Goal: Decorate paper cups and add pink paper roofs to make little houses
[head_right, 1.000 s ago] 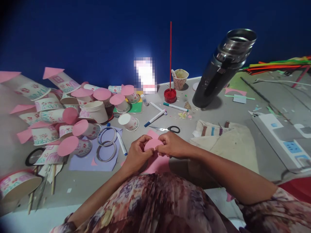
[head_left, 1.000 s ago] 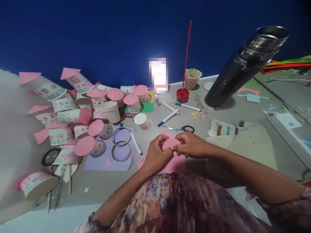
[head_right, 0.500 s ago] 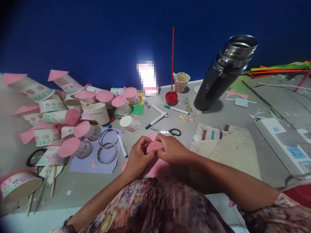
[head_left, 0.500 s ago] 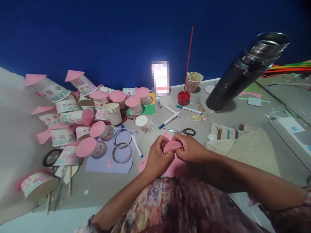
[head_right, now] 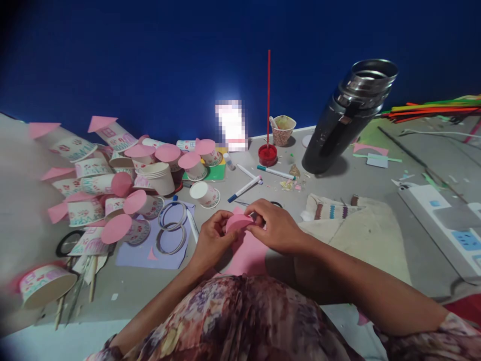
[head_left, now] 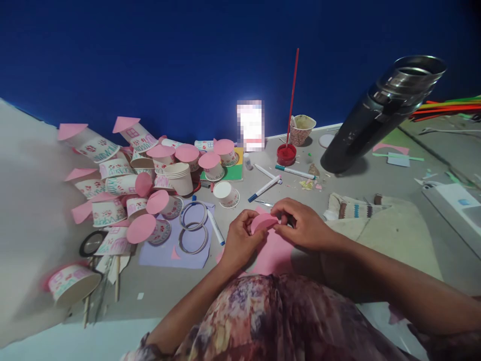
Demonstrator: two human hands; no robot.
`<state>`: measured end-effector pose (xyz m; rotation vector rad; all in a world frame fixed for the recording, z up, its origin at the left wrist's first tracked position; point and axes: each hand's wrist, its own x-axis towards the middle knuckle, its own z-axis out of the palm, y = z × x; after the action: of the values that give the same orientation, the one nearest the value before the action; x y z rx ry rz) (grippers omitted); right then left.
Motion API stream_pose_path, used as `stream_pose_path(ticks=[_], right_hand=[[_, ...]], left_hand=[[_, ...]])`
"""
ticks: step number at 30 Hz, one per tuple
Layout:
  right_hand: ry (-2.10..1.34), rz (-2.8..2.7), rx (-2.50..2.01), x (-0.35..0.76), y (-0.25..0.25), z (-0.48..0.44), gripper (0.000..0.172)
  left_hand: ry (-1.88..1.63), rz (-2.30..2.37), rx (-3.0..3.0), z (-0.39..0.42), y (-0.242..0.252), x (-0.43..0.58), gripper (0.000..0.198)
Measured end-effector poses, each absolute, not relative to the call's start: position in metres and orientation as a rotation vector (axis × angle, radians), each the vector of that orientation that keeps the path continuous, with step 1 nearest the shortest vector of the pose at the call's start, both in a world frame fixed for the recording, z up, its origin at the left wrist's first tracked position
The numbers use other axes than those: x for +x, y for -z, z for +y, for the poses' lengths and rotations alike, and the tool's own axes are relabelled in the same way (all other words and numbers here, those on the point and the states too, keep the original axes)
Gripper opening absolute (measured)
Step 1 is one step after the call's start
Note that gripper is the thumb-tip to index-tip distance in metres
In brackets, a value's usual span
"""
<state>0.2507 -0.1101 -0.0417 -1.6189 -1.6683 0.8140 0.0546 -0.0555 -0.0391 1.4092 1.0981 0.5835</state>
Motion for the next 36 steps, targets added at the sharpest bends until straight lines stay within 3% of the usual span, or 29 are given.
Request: stream_pose_path(ticks=[4,7,9,15,21,29,36], right_hand=[[-0.590,-1.779,-1.515,0.251,0.053,-0.109,0.009],[-0.454,-1.826,-1.436,0.253,0.060,-0.108,0.014],[-0.365,-1.839,-1.388,0.255,0.062,-0.108,0.017],[-0.187,-1.887,-1.321,0.259,0.066,-0.109,0.019],[-0.166,-2.036,-1.374,0.256,0.064,-0.108,0.017],[-0.343,-2.110,-1.950,0.305,0.032,-0.099,0.016],[-0.544,-2.161,-2.138,0.300,0.034,-0.103,0.018]], left_hand=[[-0.575,1.067,1.358,-0.056,0.038,0.052,0.032],[-0.546,0.969,1.165,-0.052,0.035,0.050,0.056],[-0.500,0.912,0.985,-0.048,0.034,0.048,0.060],[-0.428,0.974,0.911,-0.044,0.043,0.044,0.040],[-0.454,1.049,0.971,-0.043,0.044,0.044,0.037],[-0.653,1.233,1.250,-0.032,0.032,0.028,0.035],[-0.769,1.274,1.216,-0.031,0.019,0.026,0.025]])
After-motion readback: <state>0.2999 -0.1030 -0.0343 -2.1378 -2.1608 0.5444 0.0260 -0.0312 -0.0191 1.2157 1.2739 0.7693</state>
